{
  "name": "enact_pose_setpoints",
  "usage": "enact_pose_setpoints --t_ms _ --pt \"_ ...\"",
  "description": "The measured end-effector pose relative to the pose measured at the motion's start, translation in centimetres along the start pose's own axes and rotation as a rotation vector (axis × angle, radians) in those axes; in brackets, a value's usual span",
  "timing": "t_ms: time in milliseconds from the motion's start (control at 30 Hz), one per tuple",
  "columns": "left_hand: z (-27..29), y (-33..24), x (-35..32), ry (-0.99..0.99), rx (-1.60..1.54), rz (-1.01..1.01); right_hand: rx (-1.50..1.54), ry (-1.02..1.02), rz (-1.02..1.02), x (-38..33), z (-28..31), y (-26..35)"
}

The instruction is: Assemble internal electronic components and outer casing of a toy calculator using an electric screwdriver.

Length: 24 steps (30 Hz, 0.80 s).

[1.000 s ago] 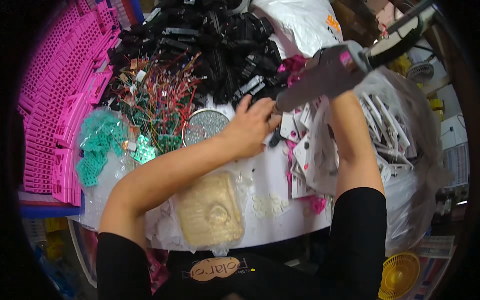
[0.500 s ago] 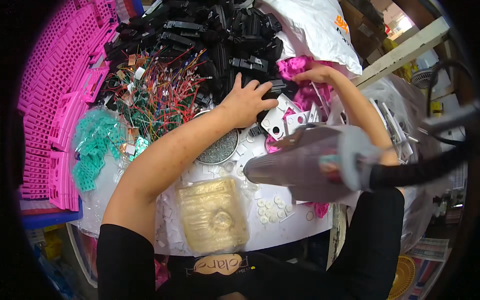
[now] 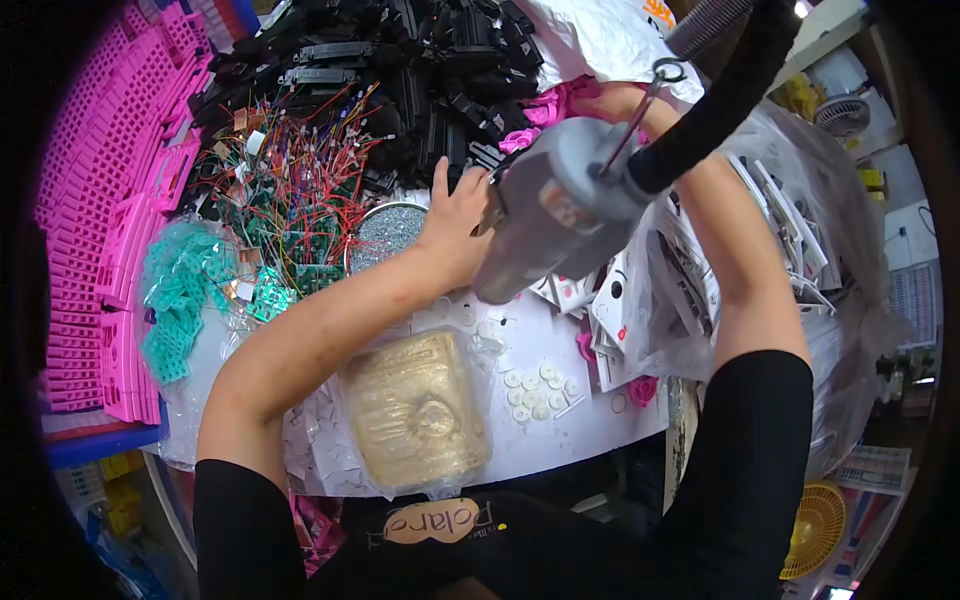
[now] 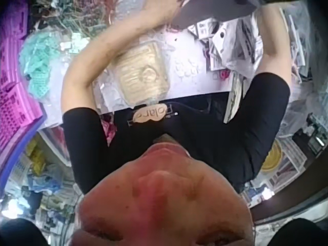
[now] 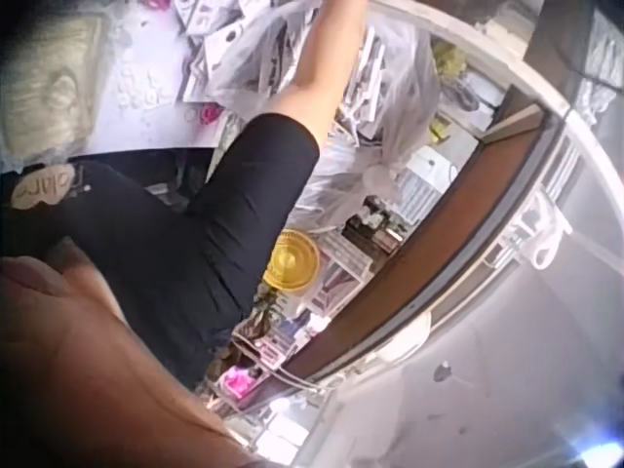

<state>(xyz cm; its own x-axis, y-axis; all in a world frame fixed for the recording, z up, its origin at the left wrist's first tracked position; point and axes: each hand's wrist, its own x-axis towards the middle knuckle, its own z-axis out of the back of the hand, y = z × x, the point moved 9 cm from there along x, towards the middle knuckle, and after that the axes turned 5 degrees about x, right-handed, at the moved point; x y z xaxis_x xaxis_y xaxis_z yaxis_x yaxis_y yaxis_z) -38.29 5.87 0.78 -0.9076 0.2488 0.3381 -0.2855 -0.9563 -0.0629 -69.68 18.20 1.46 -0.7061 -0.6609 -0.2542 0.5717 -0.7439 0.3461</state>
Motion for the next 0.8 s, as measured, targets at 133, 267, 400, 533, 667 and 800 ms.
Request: enact_pose_setpoints --t_ms 133,267,400,533,667,800 --pt "-0.9 -1.5 -1.2 0.401 -0.033 0.105 0.410 0.226 -0.146 0.9 -4.6 1.0" --pt "-2.0 -3.4 -1.9 0.407 0.067 0.084 0.623 0.405 0.206 -1.7 -7.2 5.2" --pt "-2.9 -3.8 -1.8 0.379 -0.093 -0.011 0.513 0.576 0.093 -3.9 -9.6 8.3" --pt "-2.1 -2.4 -2.2 0.230 -0.216 -0.122 0.276 0.515 0.138 -10.2 -7.1 15.0" --pt "-2.0 -0.4 -2.2 0.347 -0.186 -0.166 0.053 0.327 0.462 -13.9 -7.0 19.5" --pt "0.5 -1.1 -1.3 0.274 -0.350 -0.325 0.025 0.190 0.532 -17.2 -6.4 18.8"
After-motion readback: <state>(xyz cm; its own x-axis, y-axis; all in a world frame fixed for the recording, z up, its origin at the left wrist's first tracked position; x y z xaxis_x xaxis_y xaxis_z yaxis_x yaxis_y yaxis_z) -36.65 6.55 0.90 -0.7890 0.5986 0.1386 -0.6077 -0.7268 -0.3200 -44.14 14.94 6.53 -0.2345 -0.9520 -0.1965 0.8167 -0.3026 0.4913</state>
